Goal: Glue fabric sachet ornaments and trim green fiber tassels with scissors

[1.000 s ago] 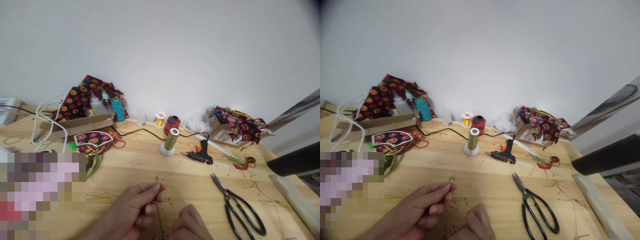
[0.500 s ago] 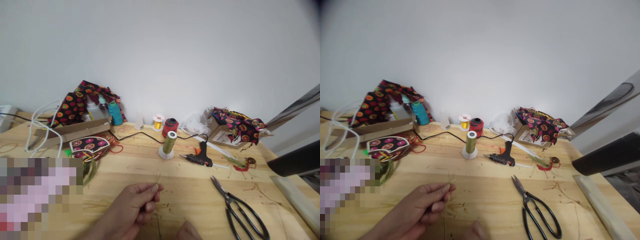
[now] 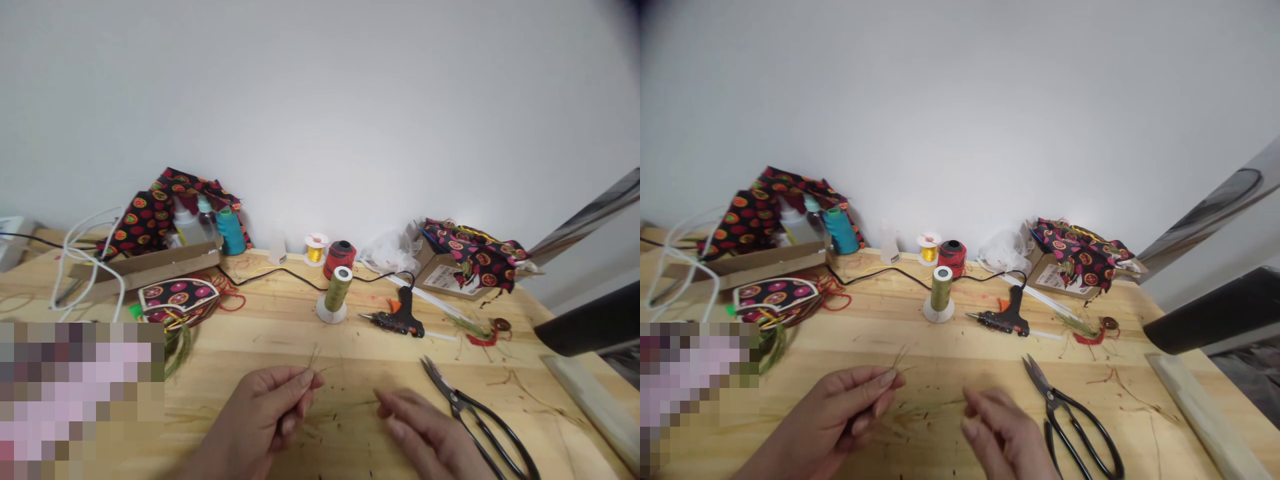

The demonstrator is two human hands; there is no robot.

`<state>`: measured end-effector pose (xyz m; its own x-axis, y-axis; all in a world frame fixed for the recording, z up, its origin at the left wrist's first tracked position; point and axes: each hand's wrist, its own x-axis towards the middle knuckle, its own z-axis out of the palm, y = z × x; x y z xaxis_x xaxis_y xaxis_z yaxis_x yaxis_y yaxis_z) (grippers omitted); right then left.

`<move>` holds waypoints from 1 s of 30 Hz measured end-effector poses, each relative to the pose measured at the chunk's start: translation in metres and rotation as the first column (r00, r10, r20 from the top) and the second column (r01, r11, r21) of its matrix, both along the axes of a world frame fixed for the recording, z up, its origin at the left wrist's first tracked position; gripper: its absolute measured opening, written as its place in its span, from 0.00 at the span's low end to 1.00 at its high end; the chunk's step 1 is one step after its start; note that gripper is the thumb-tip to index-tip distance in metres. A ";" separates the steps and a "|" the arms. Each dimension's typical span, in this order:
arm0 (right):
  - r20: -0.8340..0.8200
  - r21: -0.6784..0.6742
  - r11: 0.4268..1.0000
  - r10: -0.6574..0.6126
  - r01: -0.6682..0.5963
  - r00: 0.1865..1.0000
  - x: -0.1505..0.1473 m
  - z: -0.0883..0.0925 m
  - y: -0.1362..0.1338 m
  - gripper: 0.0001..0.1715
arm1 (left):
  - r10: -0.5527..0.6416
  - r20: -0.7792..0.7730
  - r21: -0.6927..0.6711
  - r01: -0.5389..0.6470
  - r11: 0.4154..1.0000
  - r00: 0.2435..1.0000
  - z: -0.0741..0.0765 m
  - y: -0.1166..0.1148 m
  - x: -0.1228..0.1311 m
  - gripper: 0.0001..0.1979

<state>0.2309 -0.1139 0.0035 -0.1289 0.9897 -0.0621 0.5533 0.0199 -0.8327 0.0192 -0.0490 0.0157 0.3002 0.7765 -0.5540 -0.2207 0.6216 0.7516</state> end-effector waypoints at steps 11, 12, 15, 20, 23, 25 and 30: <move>-0.583 -0.294 0.952 -0.107 -0.087 0.806 -0.052 0.006 0.048 0.09 | -0.127 -0.087 0.018 0.129 0.992 0.988 0.006 -0.004 0.001 0.22; -0.619 -0.324 0.941 -0.136 -0.094 0.773 -0.053 0.006 0.050 0.10 | -0.142 -0.088 0.013 0.143 0.990 0.986 0.006 -0.004 0.000 0.22; -0.657 -0.410 0.910 -0.253 -0.055 0.710 -0.057 0.009 0.055 0.13 | -0.180 -0.088 0.006 0.182 0.983 0.980 0.003 -0.004 -0.001 0.23; -0.694 -0.393 0.919 -0.297 0.000 0.656 -0.063 0.011 0.061 0.09 | -0.199 -0.064 0.045 0.202 0.978 0.978 0.005 -0.002 -0.001 0.23; -0.681 -0.382 0.924 -0.301 0.027 0.667 -0.065 0.011 0.062 0.10 | -0.176 -0.056 0.067 0.180 0.981 0.983 0.005 -0.001 0.000 0.23; -0.671 -0.384 0.922 -0.309 0.040 0.674 -0.065 0.011 0.063 0.10 | -0.171 -0.067 0.078 0.176 0.981 0.983 0.005 -0.002 0.000 0.23; -0.679 -0.413 0.902 -0.399 0.128 0.616 -0.062 0.011 0.071 0.15 | -0.150 -0.099 0.074 0.157 0.985 0.984 0.005 -0.004 -0.004 0.17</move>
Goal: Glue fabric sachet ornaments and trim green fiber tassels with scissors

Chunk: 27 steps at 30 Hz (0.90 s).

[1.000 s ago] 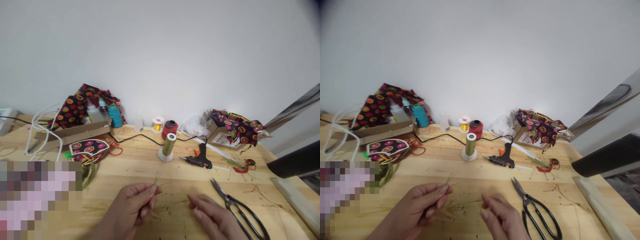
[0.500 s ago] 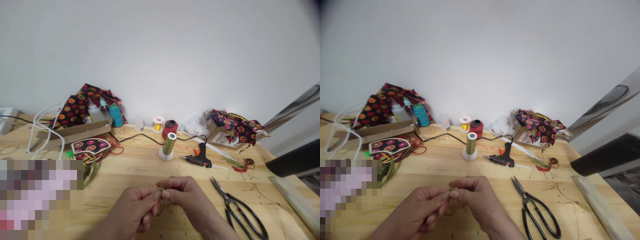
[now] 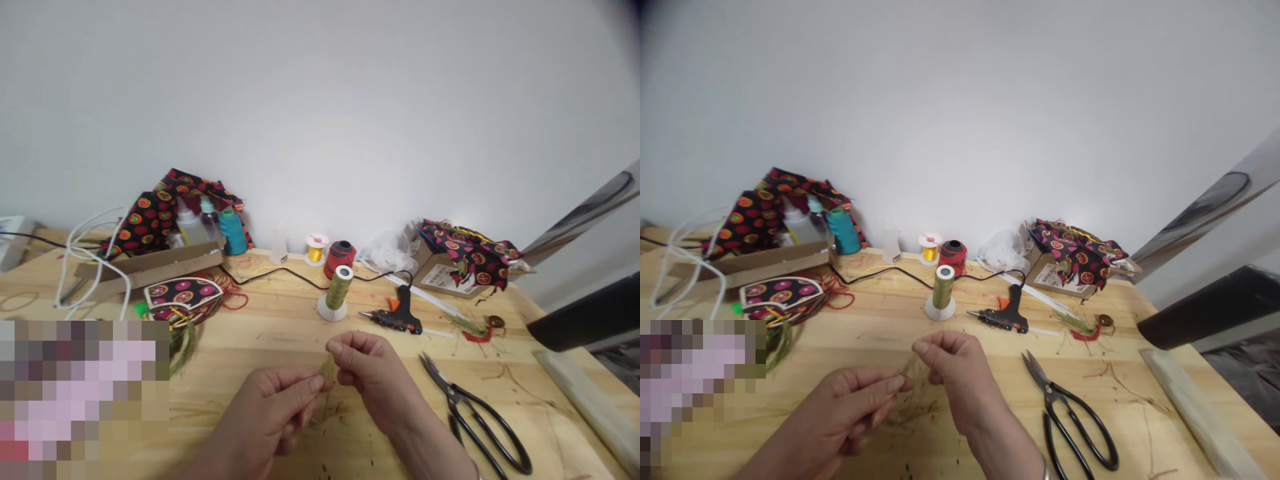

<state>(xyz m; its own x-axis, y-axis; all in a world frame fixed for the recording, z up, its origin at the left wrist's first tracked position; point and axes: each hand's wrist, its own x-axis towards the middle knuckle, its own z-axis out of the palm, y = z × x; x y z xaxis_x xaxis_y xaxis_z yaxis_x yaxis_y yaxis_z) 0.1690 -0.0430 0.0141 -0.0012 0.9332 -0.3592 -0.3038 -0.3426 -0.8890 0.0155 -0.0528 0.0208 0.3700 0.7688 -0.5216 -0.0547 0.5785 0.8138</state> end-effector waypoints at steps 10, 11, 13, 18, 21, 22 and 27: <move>0.633 0.458 0.886 -0.383 0.074 0.672 0.022 0.004 0.001 0.18 | 0.164 -0.060 -0.018 -0.165 0.986 0.985 0.005 -0.001 -0.006 0.15; 0.691 0.494 0.869 -0.404 0.016 0.599 0.024 0.006 -0.001 0.12 | 0.176 -0.066 -0.021 -0.177 0.984 0.982 0.006 -0.001 -0.005 0.15; 0.763 0.514 0.855 -0.418 -0.069 0.493 0.028 0.012 -0.003 0.13 | 0.188 -0.069 -0.030 -0.190 0.981 0.980 0.006 -0.001 -0.005 0.15; 0.767 0.572 0.814 -0.486 -0.103 0.418 0.035 0.021 -0.003 0.10 | 0.213 -0.055 -0.045 -0.216 0.975 0.975 0.005 -0.002 -0.005 0.15; 0.815 0.496 0.838 -0.358 -0.227 0.456 0.032 0.019 -0.003 0.17 | 0.223 -0.037 -0.055 -0.225 0.973 0.974 0.003 -0.002 -0.006 0.15; 0.848 0.436 0.853 -0.284 -0.287 0.447 0.029 0.018 -0.004 0.22 | 0.227 -0.024 -0.055 -0.228 0.972 0.974 0.003 -0.001 -0.005 0.14; 0.960 0.197 0.856 -0.070 -0.478 0.272 0.006 0.015 -0.001 0.34 | 0.272 0.034 -0.068 -0.269 0.961 0.962 0.010 -0.001 -0.002 0.14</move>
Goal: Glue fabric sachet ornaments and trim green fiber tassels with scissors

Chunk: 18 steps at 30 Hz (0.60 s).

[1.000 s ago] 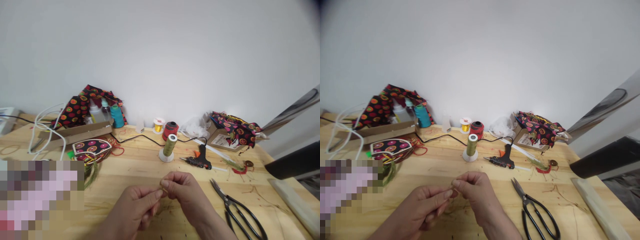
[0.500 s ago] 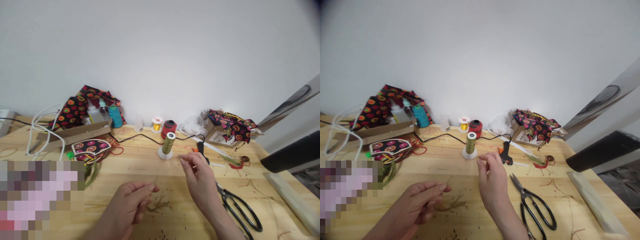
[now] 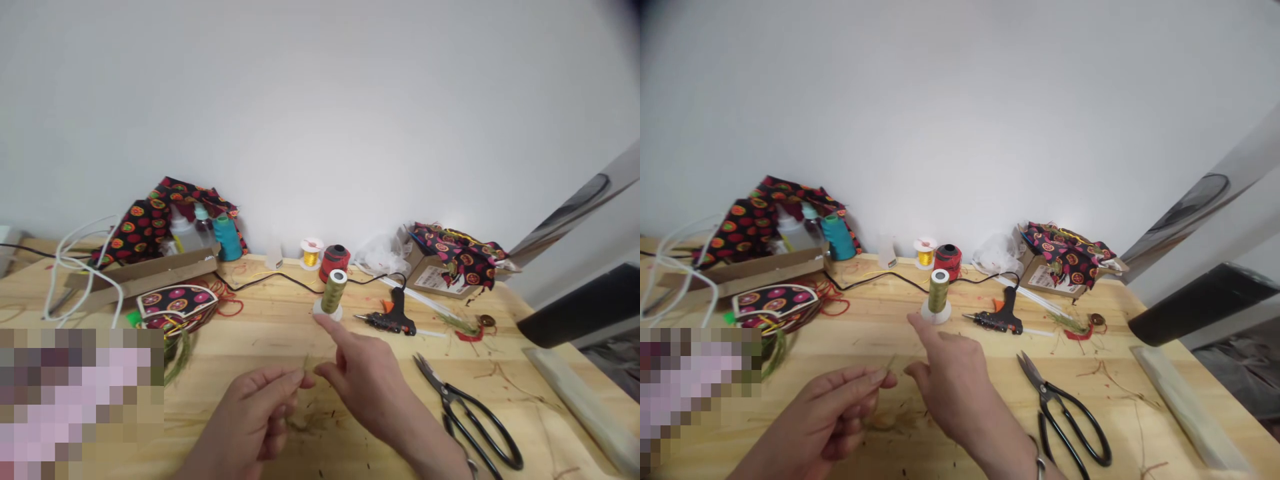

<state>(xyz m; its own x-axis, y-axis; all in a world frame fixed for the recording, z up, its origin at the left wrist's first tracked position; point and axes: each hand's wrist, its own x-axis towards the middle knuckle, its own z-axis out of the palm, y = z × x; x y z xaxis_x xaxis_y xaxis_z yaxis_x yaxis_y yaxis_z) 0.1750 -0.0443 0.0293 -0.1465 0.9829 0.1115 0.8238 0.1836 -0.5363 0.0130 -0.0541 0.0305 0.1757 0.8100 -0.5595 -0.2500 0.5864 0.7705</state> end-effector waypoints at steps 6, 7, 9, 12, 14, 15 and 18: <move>-0.374 0.061 0.984 -0.133 0.168 0.918 -0.009 0.008 0.027 0.16 | 0.088 0.015 0.010 -0.088 0.996 0.996 0.011 -0.001 0.004 0.14; -0.448 0.059 0.982 -0.133 0.178 0.884 -0.008 0.011 0.034 0.15 | 0.097 0.019 0.019 -0.097 0.995 0.995 0.011 0.000 0.005 0.15; -0.534 0.044 0.984 -0.125 0.175 0.836 -0.006 0.019 0.046 0.16 | 0.095 0.028 0.028 -0.096 0.995 0.995 0.011 0.003 0.005 0.16; -0.626 0.010 0.986 -0.122 0.165 0.770 -0.003 0.033 0.063 0.16 | 0.081 0.045 0.032 -0.083 0.996 0.996 0.010 0.006 0.006 0.18; -0.682 0.000 0.986 -0.121 0.166 0.721 0.000 0.043 0.071 0.16 | 0.075 0.055 0.036 -0.077 0.996 0.996 0.010 0.007 0.006 0.19; -0.705 0.003 0.985 -0.119 0.171 0.699 0.001 0.049 0.074 0.16 | 0.077 0.056 0.040 -0.080 0.996 0.995 0.011 0.007 0.007 0.19; -0.754 0.033 0.978 -0.110 0.204 0.648 0.007 0.067 0.080 0.15 | 0.066 0.045 0.032 -0.068 0.997 0.997 0.010 0.006 0.006 0.18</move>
<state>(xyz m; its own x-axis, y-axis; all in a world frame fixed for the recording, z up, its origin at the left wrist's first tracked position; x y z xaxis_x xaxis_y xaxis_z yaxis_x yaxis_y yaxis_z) 0.1824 0.0357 0.0959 0.1877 0.9582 0.2159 0.1773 0.1831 -0.9670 0.0192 -0.0482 0.0406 0.1444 0.8387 -0.5250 -0.3220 0.5416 0.7766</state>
